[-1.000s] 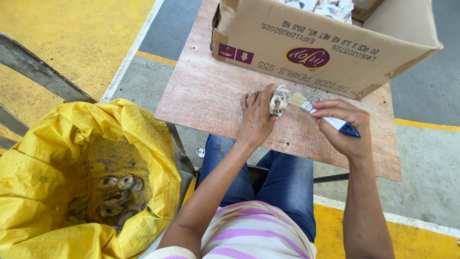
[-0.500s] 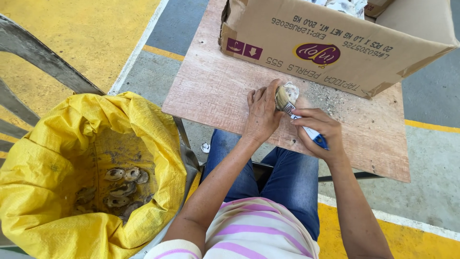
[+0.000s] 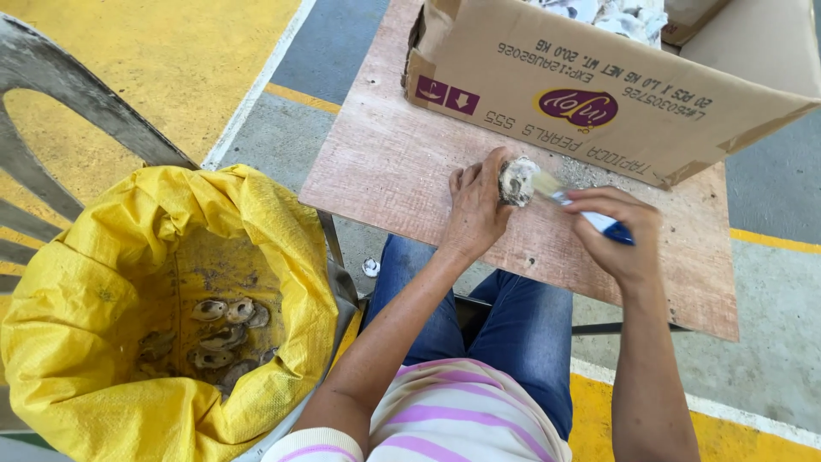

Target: Cleaning and preparing oyster shells using a small brush and white paste.

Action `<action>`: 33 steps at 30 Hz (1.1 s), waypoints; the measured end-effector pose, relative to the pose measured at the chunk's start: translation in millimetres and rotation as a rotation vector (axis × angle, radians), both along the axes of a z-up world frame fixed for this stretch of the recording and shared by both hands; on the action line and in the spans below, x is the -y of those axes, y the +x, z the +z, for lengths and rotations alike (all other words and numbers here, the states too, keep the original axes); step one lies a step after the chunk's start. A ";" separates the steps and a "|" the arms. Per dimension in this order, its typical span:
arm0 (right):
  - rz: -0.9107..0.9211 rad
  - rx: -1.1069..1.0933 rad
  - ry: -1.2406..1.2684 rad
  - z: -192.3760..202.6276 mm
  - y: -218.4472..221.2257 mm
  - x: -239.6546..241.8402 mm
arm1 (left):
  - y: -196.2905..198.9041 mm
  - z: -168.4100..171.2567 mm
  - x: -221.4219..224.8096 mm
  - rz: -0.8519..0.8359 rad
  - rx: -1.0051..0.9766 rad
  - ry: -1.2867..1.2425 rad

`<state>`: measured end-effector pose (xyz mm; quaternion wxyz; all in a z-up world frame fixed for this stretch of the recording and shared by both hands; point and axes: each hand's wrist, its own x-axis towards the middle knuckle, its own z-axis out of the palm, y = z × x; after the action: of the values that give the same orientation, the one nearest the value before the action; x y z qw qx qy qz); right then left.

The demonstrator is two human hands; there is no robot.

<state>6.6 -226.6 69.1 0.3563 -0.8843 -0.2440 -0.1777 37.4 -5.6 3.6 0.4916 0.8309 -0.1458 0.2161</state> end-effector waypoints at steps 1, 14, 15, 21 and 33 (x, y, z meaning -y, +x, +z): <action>-0.086 -0.015 0.013 -1.3 -0.4 8.6 | 0.5 -1.7 0.0 -0.008 -0.052 0.022; -0.010 -0.049 0.095 22.6 -0.1 -6.3 | -6.1 -8.5 2.0 0.001 -0.052 0.029; 0.022 -0.071 0.148 20.3 0.5 -10.8 | -11.0 -6.2 0.7 -0.002 -0.039 0.032; 0.212 -0.285 0.059 38.5 15.2 -9.6 | -1.0 -0.2 0.8 0.016 -0.010 0.055; 0.152 -0.294 -0.017 41.4 16.2 -3.0 | -3.0 -5.2 1.3 0.013 0.000 0.073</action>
<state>22.9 -223.6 110.5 0.3928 -0.8828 -0.2570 -0.0170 34.4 -6.8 -1.6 0.4594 0.8493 -0.1482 0.2138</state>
